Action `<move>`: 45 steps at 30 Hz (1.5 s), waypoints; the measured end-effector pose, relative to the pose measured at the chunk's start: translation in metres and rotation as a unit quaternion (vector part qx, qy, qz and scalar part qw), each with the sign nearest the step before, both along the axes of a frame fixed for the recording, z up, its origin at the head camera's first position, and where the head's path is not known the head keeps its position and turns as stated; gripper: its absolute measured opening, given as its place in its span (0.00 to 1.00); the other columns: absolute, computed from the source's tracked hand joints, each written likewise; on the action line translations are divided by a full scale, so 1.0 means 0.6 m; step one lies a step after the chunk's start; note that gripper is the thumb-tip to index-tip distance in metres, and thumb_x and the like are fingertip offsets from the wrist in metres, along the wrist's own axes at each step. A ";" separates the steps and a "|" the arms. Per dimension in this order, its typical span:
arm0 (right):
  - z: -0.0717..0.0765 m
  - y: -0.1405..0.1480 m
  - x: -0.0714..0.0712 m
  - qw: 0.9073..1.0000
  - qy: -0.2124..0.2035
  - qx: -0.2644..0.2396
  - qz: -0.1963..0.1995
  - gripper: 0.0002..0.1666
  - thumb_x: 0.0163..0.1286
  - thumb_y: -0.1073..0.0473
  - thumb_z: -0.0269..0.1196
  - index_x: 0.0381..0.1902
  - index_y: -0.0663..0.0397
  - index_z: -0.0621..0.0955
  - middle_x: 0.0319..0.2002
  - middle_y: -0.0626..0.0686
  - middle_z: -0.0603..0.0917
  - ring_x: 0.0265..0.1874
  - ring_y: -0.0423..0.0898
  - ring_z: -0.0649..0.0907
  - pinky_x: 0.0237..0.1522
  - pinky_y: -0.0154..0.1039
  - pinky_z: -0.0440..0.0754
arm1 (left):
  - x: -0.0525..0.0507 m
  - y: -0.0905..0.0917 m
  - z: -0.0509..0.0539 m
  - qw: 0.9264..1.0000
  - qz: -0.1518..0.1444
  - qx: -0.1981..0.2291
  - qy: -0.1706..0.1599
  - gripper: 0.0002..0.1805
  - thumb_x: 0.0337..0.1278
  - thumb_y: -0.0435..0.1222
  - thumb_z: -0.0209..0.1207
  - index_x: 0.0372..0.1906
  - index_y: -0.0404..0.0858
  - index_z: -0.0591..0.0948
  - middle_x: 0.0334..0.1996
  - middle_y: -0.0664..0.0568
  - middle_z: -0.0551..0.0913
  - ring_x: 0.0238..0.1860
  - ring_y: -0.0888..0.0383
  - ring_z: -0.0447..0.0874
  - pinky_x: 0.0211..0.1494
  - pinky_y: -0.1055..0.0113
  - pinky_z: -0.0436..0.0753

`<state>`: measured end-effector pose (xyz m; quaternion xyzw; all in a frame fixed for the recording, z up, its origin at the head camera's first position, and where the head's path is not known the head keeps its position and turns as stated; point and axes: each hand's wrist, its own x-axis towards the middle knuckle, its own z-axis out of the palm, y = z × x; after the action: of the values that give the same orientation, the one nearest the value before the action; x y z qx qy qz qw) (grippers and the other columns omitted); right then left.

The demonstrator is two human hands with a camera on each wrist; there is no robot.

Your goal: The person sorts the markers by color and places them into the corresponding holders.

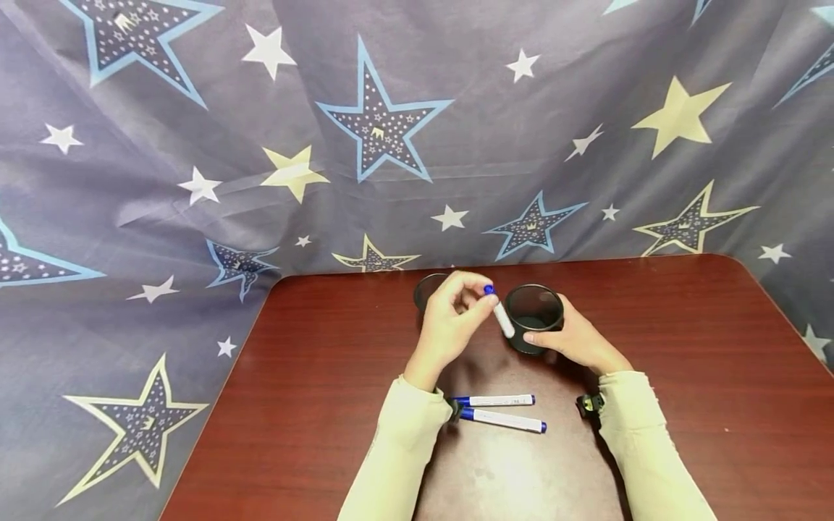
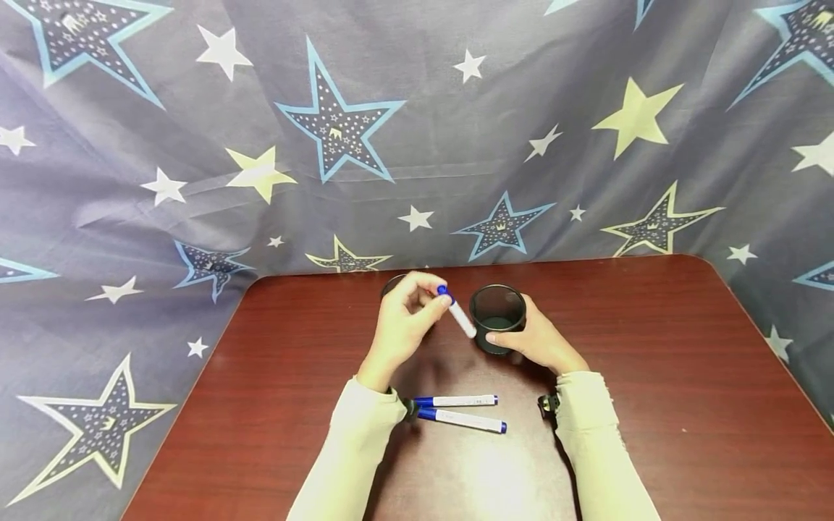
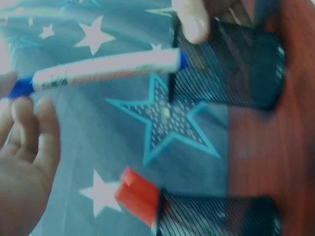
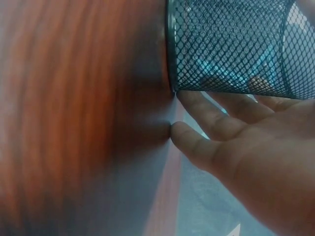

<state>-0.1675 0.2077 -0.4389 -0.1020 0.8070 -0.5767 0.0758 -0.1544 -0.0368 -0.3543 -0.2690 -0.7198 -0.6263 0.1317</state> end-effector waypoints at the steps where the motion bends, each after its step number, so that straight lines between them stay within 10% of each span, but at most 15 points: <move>1: 0.000 -0.001 -0.001 1.000 0.000 -0.001 0.000 0.50 0.60 0.57 0.76 0.72 0.61 0.60 0.50 0.69 0.79 0.17 0.62 0.80 0.24 0.51 0.82 | -0.004 0.007 0.006 1.000 0.009 0.010 0.009 0.10 0.60 0.29 0.68 0.45 0.33 0.82 0.37 0.49 0.79 0.28 0.59 0.75 0.29 0.71 0.73; 8: -0.004 -0.006 -0.007 1.000 -0.005 -0.002 0.014 0.51 0.61 0.56 0.75 0.73 0.61 0.58 0.44 0.66 0.80 0.17 0.61 0.80 0.24 0.52 0.83 | -0.036 0.048 0.021 0.999 0.047 -0.021 0.000 0.09 0.60 0.30 0.68 0.45 0.34 0.83 0.38 0.47 0.81 0.32 0.61 0.79 0.35 0.70 0.79; 23: 0.003 -0.003 -0.003 1.000 0.000 -0.013 0.019 0.54 0.63 0.58 0.73 0.74 0.64 0.53 0.55 0.72 0.75 0.17 0.59 0.81 0.25 0.52 0.83 | -0.075 0.110 -0.026 0.966 0.108 -0.228 -0.053 0.08 0.59 0.36 0.67 0.43 0.44 0.83 0.36 0.59 0.82 0.38 0.63 0.80 0.42 0.72 0.76; 45: -0.008 0.003 -0.007 0.999 -0.006 -0.023 0.024 0.54 0.62 0.57 0.74 0.74 0.62 0.54 0.56 0.72 0.72 0.17 0.61 0.80 0.24 0.53 0.83 | -0.098 0.130 -0.029 0.969 0.107 -0.212 -0.061 0.08 0.62 0.38 0.66 0.44 0.43 0.84 0.40 0.58 0.85 0.42 0.62 0.80 0.46 0.69 0.76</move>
<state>-0.1720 0.2093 -0.4438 -0.1200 0.7904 -0.5936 0.0920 -0.2130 0.0415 -0.3717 -0.1737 -0.8673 -0.4570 0.0933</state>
